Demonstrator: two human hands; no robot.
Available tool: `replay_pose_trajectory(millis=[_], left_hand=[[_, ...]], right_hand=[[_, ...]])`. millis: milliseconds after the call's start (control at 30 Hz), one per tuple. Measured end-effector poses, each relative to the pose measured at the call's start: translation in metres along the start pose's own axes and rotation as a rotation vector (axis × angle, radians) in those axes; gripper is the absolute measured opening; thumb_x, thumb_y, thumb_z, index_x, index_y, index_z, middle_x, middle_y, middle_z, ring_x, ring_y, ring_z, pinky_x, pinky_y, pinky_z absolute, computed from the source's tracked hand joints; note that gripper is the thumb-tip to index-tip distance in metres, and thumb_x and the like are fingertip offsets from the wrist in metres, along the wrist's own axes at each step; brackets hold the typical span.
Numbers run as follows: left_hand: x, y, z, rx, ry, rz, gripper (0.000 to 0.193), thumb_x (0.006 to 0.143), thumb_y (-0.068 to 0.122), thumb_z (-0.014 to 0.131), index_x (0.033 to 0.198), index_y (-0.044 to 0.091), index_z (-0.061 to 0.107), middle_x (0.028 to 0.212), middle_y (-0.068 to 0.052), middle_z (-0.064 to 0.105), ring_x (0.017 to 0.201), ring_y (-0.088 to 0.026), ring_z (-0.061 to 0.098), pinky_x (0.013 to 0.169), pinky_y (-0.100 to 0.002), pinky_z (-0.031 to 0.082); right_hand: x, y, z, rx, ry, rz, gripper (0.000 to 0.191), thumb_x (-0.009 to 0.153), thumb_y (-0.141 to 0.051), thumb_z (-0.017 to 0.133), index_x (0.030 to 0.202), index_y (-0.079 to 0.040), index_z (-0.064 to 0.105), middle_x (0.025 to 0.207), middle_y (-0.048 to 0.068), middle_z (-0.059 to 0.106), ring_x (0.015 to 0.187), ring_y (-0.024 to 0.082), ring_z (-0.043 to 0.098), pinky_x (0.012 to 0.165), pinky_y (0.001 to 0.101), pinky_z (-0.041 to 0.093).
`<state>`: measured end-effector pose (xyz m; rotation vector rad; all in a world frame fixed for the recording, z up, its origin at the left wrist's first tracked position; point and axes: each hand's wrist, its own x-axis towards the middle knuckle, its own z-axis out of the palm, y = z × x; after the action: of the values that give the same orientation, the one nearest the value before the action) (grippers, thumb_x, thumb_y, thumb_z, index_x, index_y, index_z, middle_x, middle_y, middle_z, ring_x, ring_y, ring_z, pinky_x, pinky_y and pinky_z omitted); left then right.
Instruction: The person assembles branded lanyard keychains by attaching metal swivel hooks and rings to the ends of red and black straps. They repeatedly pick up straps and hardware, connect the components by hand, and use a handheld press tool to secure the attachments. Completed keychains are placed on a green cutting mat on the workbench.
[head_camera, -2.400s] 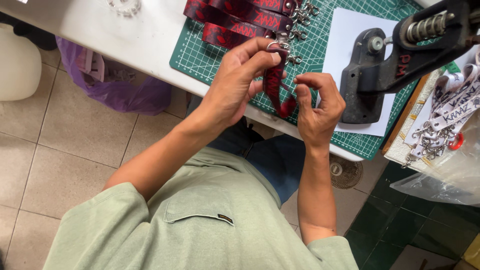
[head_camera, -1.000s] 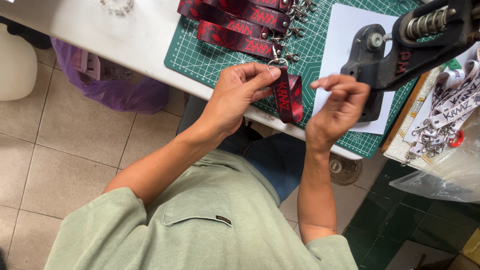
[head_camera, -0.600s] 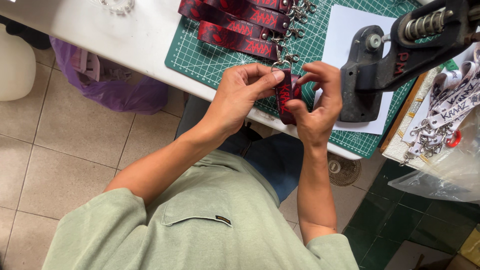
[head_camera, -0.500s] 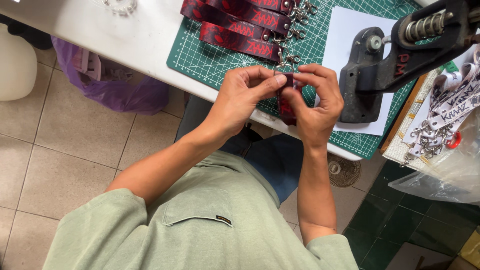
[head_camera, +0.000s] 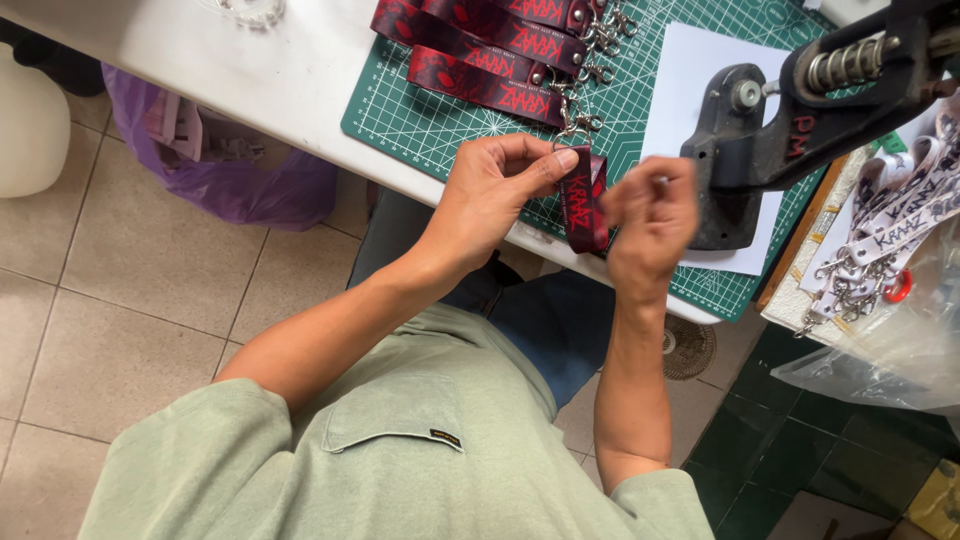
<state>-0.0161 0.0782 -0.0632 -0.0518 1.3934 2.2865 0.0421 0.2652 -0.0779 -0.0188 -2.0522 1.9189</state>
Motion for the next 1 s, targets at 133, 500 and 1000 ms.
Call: replay_pose_trajectory(millis=[133,500,1000], left_hand=[[0.0,0.002,-0.003,-0.098,-0.005,-0.038,0.02,0.094,0.021,0.076,0.101,0.002,0.077,0.092,-0.001,0.076,0.084,-0.006,0.067,0.081,-0.024,0.057],[-0.004,0.001,-0.005,-0.095,-0.074,0.046,0.019,0.096,0.017,0.075,0.102,-0.001,0.077,0.093,-0.004,0.077,0.086,-0.007,0.068,0.081,-0.023,0.056],[-0.009,0.005,-0.005,0.053,-0.176,0.107,0.023,0.096,0.016,0.075,0.112,0.0,0.077,0.098,-0.005,0.079,0.09,-0.007,0.071,0.083,-0.024,0.06]], right_hand=[[0.003,-0.003,0.002,-0.128,0.424,-0.175,0.017,0.117,-0.021,0.058,0.118,-0.004,0.053,0.09,0.0,0.049,0.067,0.008,0.049,0.062,0.0205,0.043],[0.005,-0.053,0.039,-0.796,0.031,-0.35,0.017,0.093,-0.01,0.087,0.104,-0.007,0.075,0.096,0.002,0.064,0.077,0.014,0.054,0.076,0.0319,0.038],[0.026,-0.049,0.011,-0.154,-0.174,0.294,0.02,0.109,-0.017,0.065,0.115,0.001,0.073,0.097,-0.001,0.065,0.078,0.004,0.052,0.069,0.0204,0.042]])
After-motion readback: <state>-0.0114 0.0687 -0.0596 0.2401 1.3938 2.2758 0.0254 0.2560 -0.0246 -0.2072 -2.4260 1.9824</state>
